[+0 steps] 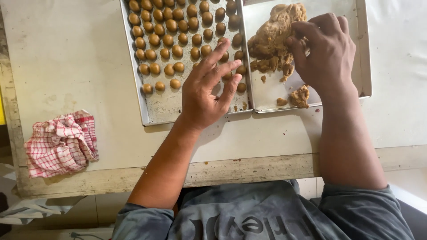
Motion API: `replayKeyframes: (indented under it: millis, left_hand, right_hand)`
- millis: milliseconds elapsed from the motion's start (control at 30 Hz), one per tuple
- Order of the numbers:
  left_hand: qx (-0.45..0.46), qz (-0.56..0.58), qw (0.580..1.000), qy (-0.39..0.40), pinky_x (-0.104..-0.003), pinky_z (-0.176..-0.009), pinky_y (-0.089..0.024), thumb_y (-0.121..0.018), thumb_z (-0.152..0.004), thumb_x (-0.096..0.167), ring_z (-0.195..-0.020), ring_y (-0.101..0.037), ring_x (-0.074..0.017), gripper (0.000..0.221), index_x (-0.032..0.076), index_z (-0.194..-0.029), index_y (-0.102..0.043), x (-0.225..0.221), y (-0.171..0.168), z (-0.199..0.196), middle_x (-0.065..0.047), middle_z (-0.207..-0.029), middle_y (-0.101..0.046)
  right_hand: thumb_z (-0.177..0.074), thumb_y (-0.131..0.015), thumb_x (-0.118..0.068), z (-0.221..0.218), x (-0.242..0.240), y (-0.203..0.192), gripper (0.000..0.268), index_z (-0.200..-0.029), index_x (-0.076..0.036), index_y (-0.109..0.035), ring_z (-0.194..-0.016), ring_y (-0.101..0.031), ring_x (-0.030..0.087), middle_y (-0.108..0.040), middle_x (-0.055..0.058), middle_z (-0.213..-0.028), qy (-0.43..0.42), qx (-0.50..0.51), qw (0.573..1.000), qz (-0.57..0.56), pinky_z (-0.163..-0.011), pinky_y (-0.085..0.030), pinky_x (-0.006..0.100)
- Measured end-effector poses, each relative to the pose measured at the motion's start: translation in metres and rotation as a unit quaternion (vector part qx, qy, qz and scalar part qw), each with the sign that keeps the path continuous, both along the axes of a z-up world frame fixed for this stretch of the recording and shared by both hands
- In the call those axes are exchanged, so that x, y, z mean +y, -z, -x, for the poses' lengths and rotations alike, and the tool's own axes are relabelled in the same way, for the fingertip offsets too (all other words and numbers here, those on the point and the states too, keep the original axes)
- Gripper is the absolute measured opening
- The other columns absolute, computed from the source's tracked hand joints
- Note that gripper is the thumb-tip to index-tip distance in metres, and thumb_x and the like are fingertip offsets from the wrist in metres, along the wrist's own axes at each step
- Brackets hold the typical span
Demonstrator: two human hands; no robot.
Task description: The person is taking small pieces of dough from a tray, rolling them into uniform balls between their palms, and placing them in a grid on a separate baking tray.
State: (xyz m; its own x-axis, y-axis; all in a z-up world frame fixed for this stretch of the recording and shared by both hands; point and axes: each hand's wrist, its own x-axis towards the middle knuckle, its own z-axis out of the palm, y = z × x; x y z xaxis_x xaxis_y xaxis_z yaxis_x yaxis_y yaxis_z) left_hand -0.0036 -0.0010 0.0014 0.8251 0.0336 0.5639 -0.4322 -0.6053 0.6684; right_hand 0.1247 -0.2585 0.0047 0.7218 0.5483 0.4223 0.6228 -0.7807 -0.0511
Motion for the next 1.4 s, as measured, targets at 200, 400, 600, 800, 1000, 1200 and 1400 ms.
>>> replayKeyframes:
  millis: [200,400,600,800,1000,1200,1400]
  left_hand:
    - [-0.014,-0.013,1.000,0.004,-0.039,-0.109,-0.062,-0.068,-0.107,0.019,-0.140,-0.062,-0.0289,0.022,0.008,-0.125,-0.073,0.000,0.002,-0.001,-0.013,-0.152,-0.053]
    - [-0.020,-0.027,0.999,-0.002,-0.037,-0.100,-0.065,-0.069,-0.108,0.022,-0.128,-0.072,-0.0264,0.023,0.010,-0.127,-0.073,0.001,0.008,-0.001,-0.012,-0.152,-0.054]
    - [-0.041,-0.003,0.999,0.003,-0.040,-0.107,-0.065,-0.069,-0.107,0.018,-0.135,-0.067,-0.0307,0.020,0.009,-0.125,-0.071,-0.001,0.003,0.000,-0.014,-0.150,-0.055]
    - [0.101,0.315,0.934,0.131,-0.044,-0.103,-0.061,-0.067,-0.106,0.023,-0.125,-0.067,-0.0349,0.036,0.007,-0.138,-0.064,-0.022,-0.003,0.007,-0.025,-0.136,-0.065]
    - [0.159,0.477,0.855,0.129,-0.039,-0.091,-0.067,-0.066,-0.107,0.018,-0.112,-0.074,-0.0295,0.029,0.007,-0.134,-0.068,-0.022,-0.002,0.002,-0.022,-0.118,-0.075]
    - [0.147,0.537,0.827,0.082,-0.043,-0.095,-0.064,-0.067,-0.106,0.018,-0.112,-0.072,-0.0291,0.031,0.007,-0.135,-0.067,-0.028,0.009,-0.003,-0.022,-0.121,-0.074]
    - [0.147,0.425,0.889,0.091,-0.046,-0.106,-0.059,-0.067,-0.107,0.021,-0.123,-0.067,-0.0283,0.037,0.011,-0.142,-0.063,-0.028,-0.002,0.001,-0.020,-0.130,-0.071]
  right_hand:
    - [-0.111,-0.078,-0.009,0.001,0.002,0.000,0.009,-0.111,-0.017,-0.074,-0.095,-0.058,0.027,-0.066,0.006,-0.109,-0.036,-0.055,0.997,-0.031,-0.054,-0.046,0.036]
    - [-0.113,-0.067,0.001,0.003,0.005,-0.002,0.010,-0.107,-0.002,-0.074,-0.090,-0.063,0.028,-0.069,0.012,-0.099,-0.093,-0.045,0.980,-0.171,-0.077,-0.050,0.041]
    - [-0.116,-0.058,0.001,0.024,0.023,-0.018,0.007,-0.116,0.001,-0.065,-0.096,-0.059,0.021,-0.059,0.012,-0.108,-0.067,0.161,0.896,-0.409,-0.085,-0.049,0.031]
    - [-0.100,-0.078,-0.003,0.033,0.050,0.001,0.007,-0.106,0.001,-0.078,-0.089,-0.072,0.038,-0.074,0.017,-0.100,-0.231,0.072,0.896,-0.373,-0.079,-0.054,0.043]
    - [-0.098,-0.069,-0.004,0.058,0.088,-0.029,0.020,-0.116,-0.001,-0.078,-0.104,-0.075,0.032,-0.078,0.015,-0.118,-0.251,-0.085,0.919,-0.291,-0.093,-0.054,0.041]
    - [-0.091,-0.072,0.001,0.062,0.092,-0.029,0.027,-0.118,0.004,-0.075,-0.105,-0.076,0.035,-0.077,0.021,-0.119,-0.265,-0.101,0.923,-0.261,-0.094,-0.057,0.045]
    - [-0.089,-0.077,-0.001,0.052,0.084,-0.012,0.027,-0.115,-0.002,-0.080,-0.093,-0.076,0.032,-0.078,0.016,-0.111,-0.239,-0.109,0.924,-0.279,-0.082,-0.060,0.042]
